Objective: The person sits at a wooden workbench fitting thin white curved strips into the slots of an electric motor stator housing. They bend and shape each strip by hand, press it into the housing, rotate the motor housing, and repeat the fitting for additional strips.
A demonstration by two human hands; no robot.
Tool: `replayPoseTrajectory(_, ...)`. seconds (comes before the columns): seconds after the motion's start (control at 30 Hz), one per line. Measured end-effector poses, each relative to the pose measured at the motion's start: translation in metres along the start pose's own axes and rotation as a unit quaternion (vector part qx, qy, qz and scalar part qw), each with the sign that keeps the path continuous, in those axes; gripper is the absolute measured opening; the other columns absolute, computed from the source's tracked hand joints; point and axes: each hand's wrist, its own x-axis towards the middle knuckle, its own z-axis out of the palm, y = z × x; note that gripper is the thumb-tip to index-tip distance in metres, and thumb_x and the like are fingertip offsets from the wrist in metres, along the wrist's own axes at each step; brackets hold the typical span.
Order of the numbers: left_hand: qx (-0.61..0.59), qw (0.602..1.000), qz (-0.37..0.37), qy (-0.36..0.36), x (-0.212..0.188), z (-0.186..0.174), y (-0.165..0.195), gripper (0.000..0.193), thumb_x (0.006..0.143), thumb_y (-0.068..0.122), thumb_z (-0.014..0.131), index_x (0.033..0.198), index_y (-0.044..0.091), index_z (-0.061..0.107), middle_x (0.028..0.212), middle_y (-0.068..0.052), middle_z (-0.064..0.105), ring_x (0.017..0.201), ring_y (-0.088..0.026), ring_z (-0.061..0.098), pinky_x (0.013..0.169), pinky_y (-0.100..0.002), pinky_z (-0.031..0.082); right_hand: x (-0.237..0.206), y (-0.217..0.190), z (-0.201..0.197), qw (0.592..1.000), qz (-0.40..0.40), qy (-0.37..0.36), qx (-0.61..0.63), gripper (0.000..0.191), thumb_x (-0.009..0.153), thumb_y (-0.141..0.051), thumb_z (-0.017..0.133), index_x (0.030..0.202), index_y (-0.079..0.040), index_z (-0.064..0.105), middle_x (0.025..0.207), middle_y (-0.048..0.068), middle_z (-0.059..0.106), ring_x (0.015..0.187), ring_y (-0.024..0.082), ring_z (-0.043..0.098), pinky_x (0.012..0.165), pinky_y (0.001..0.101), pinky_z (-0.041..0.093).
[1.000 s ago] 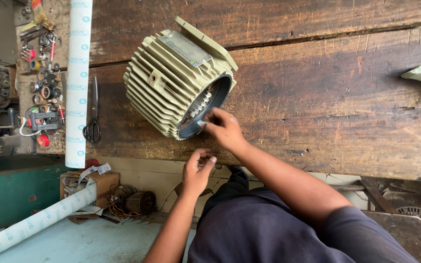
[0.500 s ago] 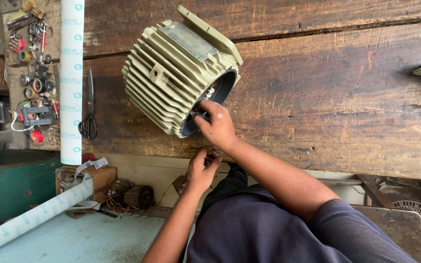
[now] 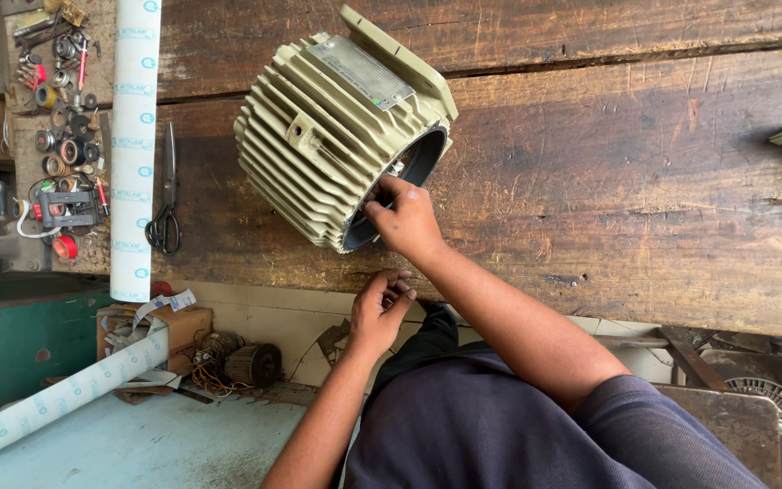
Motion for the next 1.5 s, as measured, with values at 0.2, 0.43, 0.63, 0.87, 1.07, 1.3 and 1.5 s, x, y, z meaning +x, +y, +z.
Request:
replayPoseTrajectory(0.2, 0.007, 1.000, -0.012, -0.006, 0.000, 0.000, 0.002, 0.030, 0.089, 0.006, 0.074, 0.118, 0.010, 0.067, 0.093, 0.001, 0.067, 0.076, -0.008, 0.061, 0.068, -0.025, 0.051, 0.000, -0.006, 0.000, 1.000, 0.008, -0.002, 0.000, 0.024, 0.081, -0.010, 0.071, 0.102, 0.001, 0.072, 0.086, 0.015, 0.075, 0.080, 0.026, 0.075, 0.076, 0.0373, 0.058)
replayPoseTrajectory(0.43, -0.003, 1.000, -0.004, -0.007, -0.002, 0.000, 0.004, 0.030, 0.089, 0.006, 0.074, 0.118, 0.010, 0.067, 0.094, 0.001, 0.066, 0.076, -0.008, 0.060, 0.067, -0.025, 0.051, 0.002, -0.007, -0.002, 0.999, 0.031, -0.024, -0.008, 0.027, 0.082, -0.008, 0.070, 0.106, 0.003, 0.070, 0.091, 0.017, 0.077, 0.086, 0.028, 0.078, 0.081, 0.0370, 0.060)
replayPoseTrajectory(0.63, -0.012, 1.000, 0.016, -0.001, -0.002, 0.001, 0.001, 0.031, 0.089, 0.004, 0.074, 0.119, 0.009, 0.067, 0.093, 0.000, 0.066, 0.075, -0.009, 0.059, 0.067, -0.025, 0.050, -0.012, -0.010, -0.005, 0.997, -0.059, -0.029, -0.030, 0.027, 0.088, -0.008, 0.068, 0.113, 0.002, 0.070, 0.100, 0.021, 0.077, 0.094, 0.036, 0.077, 0.084, 0.0403, 0.060)
replayPoseTrajectory(0.87, 0.010, 1.000, 0.006, 0.007, 0.000, 0.001, 0.001, 0.031, 0.088, 0.006, 0.075, 0.117, 0.008, 0.065, 0.093, -0.001, 0.067, 0.076, -0.010, 0.062, 0.067, -0.027, 0.052, -0.029, -0.014, -0.018, 0.984, -0.144, -0.025, -0.105, 0.035, 0.084, -0.018, 0.078, 0.111, 0.001, 0.069, 0.096, 0.023, 0.071, 0.089, 0.044, 0.069, 0.079, 0.0491, 0.055)
replayPoseTrajectory(1.07, 0.013, 1.000, 0.003, 0.004, -0.001, -0.001, 0.006, 0.032, 0.088, 0.006, 0.075, 0.119, 0.009, 0.067, 0.093, -0.001, 0.067, 0.076, -0.010, 0.062, 0.068, -0.027, 0.052, -0.026, -0.003, -0.017, 0.989, -0.125, -0.027, -0.076, 0.023, 0.086, -0.017, 0.076, 0.096, 0.002, 0.070, 0.089, 0.021, 0.070, 0.086, 0.042, 0.070, 0.076, 0.0492, 0.055)
replayPoseTrajectory(1.3, 0.010, 1.000, -0.007, -0.006, -0.002, 0.000, 0.003, 0.030, 0.090, 0.005, 0.073, 0.119, 0.010, 0.067, 0.093, 0.000, 0.066, 0.077, -0.009, 0.061, 0.069, -0.027, 0.052, -0.008, 0.004, -0.006, 0.982, -0.121, -0.060, -0.133, 0.019, 0.087, -0.016, 0.075, 0.089, 0.002, 0.072, 0.090, 0.021, 0.071, 0.081, 0.038, 0.071, 0.077, 0.0473, 0.057)
replayPoseTrajectory(1.5, 0.007, 1.000, 0.003, 0.000, -0.001, -0.001, 0.005, 0.030, 0.090, 0.006, 0.073, 0.119, 0.010, 0.067, 0.093, 0.000, 0.067, 0.079, -0.009, 0.062, 0.070, -0.026, 0.052, -0.018, -0.018, -0.025, 0.984, -0.101, -0.072, -0.130, 0.031, 0.083, -0.024, 0.081, 0.089, 0.005, 0.071, 0.082, 0.024, 0.071, 0.073, 0.039, 0.070, 0.069, 0.0474, 0.055)
